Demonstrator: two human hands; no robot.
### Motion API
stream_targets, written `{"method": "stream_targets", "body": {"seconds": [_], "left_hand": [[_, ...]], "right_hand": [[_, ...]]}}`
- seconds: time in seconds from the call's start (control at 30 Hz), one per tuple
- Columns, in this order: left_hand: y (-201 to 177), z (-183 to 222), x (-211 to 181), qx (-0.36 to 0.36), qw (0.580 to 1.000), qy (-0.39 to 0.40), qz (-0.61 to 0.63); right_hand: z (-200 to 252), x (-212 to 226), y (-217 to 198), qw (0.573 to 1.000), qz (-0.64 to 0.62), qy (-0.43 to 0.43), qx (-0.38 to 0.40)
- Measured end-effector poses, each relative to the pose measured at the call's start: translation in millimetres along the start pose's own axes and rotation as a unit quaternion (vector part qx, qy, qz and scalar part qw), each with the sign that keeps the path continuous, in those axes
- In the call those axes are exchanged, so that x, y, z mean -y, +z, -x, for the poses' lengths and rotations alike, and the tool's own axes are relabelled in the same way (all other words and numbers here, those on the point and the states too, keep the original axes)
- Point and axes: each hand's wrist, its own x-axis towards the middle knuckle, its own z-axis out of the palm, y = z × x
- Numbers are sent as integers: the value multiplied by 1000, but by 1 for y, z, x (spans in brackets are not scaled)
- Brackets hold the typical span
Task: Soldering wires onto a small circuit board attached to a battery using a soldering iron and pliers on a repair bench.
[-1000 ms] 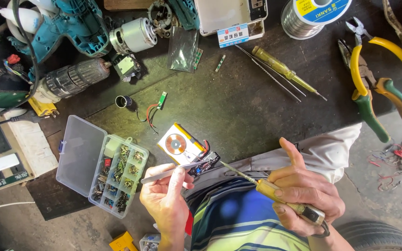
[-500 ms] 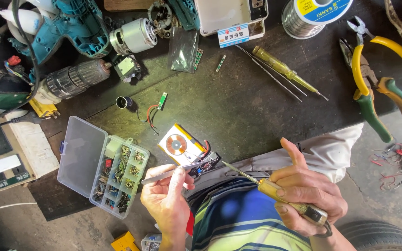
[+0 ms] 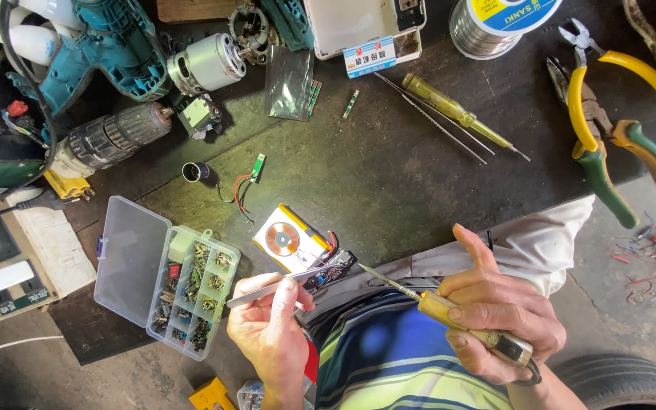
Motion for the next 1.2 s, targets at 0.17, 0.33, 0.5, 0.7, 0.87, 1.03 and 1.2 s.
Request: {"method": "stream_targets", "body": {"seconds": [0.17,0.33,0.5,0.7,0.87,1.03,1.2], "left_hand": [[2,1,-1,-2,1000,5,-1],[4,1,-2,-20,1000,-2,-5],[5,1,-3,-18,1000,1,-12],[6,1,-3,-17,1000,3,-18],[4,2,-2,-18,1000,0,-9],[3,1,0,-14,1000,10,-8],[-2,0,3,-7,999,11,38]], "right_hand": [[0,0,0,1000,1,2,-1],[0,0,0,1000,2,2,1],[1,-1,0,1000,1,-2,0],[2,-2,1,1000,4,-1,-3],[2,-1,-1,1000,1,4,-2],[0,-8,-7,1000,3,-13,1],[-37,-20,-12,933,279,-176,144]]}}
